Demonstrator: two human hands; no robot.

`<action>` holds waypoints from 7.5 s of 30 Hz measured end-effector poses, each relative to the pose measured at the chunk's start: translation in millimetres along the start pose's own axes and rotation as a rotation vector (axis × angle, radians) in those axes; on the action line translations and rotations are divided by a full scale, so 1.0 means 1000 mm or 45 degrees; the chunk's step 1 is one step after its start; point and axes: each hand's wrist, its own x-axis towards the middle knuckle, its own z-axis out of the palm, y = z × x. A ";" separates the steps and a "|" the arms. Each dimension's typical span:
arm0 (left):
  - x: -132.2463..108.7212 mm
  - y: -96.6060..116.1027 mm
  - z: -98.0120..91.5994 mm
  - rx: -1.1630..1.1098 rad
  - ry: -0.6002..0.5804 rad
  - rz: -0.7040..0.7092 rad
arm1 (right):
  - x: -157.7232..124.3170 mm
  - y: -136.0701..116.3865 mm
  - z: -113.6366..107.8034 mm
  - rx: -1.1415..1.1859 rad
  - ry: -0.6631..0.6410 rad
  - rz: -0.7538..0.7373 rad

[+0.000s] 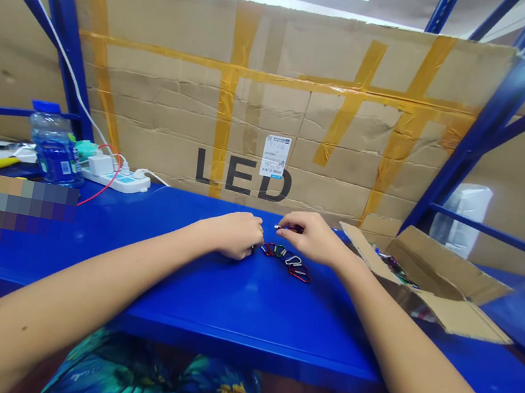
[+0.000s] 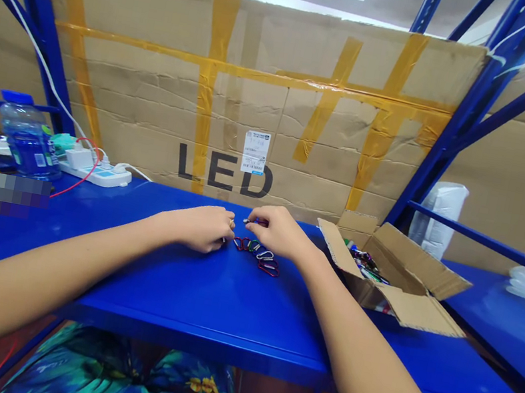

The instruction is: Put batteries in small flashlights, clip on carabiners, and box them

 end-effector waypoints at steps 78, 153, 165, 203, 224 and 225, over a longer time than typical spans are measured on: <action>-0.002 -0.006 0.005 -0.373 0.134 -0.121 | -0.008 -0.031 -0.002 -0.075 -0.808 0.292; -0.007 -0.032 0.005 -0.877 0.751 -0.365 | 0.004 -0.012 0.006 0.504 0.057 0.327; 0.000 -0.007 -0.004 -0.914 1.028 -0.283 | 0.004 -0.014 0.016 0.859 0.020 0.260; 0.006 -0.018 0.041 -0.069 0.261 -0.084 | 0.006 0.004 0.023 0.623 0.080 0.091; 0.003 -0.012 0.005 -0.689 0.580 -0.266 | 0.006 0.015 0.031 0.245 0.147 0.080; 0.003 -0.012 0.006 -0.663 0.583 -0.270 | 0.006 0.014 0.031 0.235 0.141 0.089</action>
